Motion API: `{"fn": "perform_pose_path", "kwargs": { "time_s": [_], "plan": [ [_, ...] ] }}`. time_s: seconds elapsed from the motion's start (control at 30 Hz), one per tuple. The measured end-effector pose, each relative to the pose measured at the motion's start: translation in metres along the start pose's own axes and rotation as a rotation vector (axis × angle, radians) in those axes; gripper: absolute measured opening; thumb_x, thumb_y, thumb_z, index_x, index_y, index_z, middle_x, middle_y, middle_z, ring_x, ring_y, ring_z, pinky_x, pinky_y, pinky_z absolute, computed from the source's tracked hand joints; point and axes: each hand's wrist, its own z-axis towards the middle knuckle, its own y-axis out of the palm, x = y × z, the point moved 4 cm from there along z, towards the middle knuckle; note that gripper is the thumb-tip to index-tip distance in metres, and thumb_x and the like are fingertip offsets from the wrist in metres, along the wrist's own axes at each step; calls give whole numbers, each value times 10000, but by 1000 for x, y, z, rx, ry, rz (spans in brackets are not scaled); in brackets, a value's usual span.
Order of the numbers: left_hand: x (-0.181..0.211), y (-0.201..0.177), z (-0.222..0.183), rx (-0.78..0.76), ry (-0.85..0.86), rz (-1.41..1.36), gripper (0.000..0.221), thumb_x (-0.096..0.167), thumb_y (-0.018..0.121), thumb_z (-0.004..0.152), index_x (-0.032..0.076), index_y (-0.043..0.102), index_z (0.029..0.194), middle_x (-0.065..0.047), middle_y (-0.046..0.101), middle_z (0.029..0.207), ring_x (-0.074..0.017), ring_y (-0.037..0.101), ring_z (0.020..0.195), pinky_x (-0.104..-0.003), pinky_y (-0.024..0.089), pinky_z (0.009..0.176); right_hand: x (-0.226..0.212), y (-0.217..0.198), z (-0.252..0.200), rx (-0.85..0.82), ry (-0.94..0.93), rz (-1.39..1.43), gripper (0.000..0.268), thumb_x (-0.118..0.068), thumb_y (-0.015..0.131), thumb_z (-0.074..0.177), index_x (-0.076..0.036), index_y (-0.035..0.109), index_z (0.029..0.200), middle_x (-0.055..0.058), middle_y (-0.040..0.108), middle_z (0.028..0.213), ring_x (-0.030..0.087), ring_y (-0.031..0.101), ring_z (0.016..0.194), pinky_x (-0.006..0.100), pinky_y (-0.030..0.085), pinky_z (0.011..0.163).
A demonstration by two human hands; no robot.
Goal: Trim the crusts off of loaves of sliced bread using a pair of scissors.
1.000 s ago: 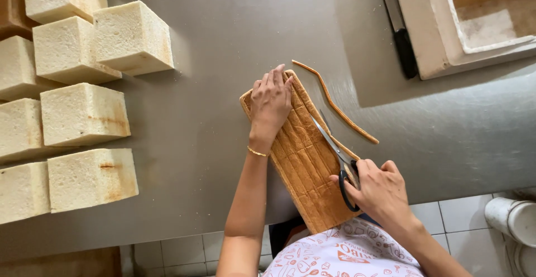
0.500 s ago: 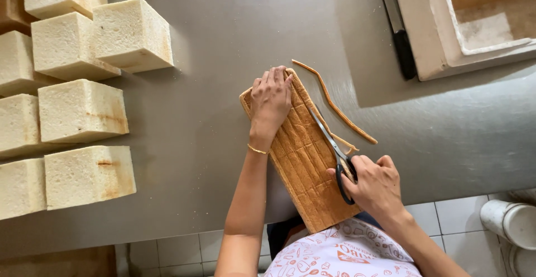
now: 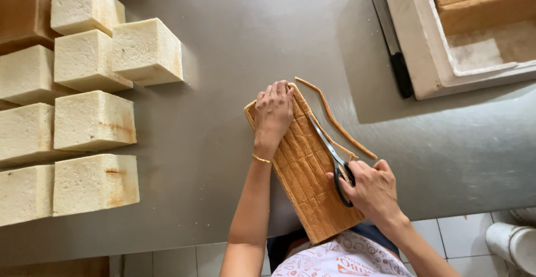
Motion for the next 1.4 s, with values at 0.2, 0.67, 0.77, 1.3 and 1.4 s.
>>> {"fn": "perform_pose_path", "kwargs": {
  "time_s": [0.2, 0.67, 0.77, 1.3, 1.4],
  "plan": [
    [4, -6, 0, -64, -36, 4, 448, 364, 193, 1102, 108, 507, 1292, -86, 672, 973, -188, 687, 912, -358, 503, 880, -13, -30, 9, -80, 13, 85, 416, -595, 558, 844, -182, 582, 893, 55, 715, 882, 282, 688, 893, 363, 422, 941],
    [-11, 15, 0, 113, -98, 14, 398, 376, 303, 1100, 139, 622, 1085, -30, 645, 838, -166, 684, 822, -346, 506, 821, -15, -27, 20, -118, 16, 20, 406, -610, 549, 866, -207, 590, 896, 31, 717, 850, 223, 709, 864, 342, 404, 953],
    [-12, 18, 0, 127, -74, 19, 382, 354, 312, 1100, 131, 620, 1084, -32, 644, 845, -176, 687, 832, -350, 506, 809, -19, -30, 20, -97, 4, 11, 402, -605, 529, 881, -207, 590, 890, 29, 711, 837, 217, 713, 855, 334, 396, 955],
    [-9, 13, -2, 166, -41, 17, 366, 341, 316, 1098, 126, 612, 1074, -36, 647, 860, -185, 689, 856, -350, 504, 814, -15, -25, 32, -55, -7, 17, 471, -675, 531, 869, -205, 572, 862, 60, 698, 794, 243, 708, 840, 349, 436, 917],
    [-6, 8, -2, 114, -63, -3, 386, 335, 298, 1103, 113, 615, 1094, -43, 647, 858, -175, 681, 842, -347, 500, 820, -26, -42, 44, -136, 17, 15, 467, -650, 503, 896, -190, 586, 880, 68, 729, 833, 258, 717, 867, 365, 422, 920]
  ]
}}
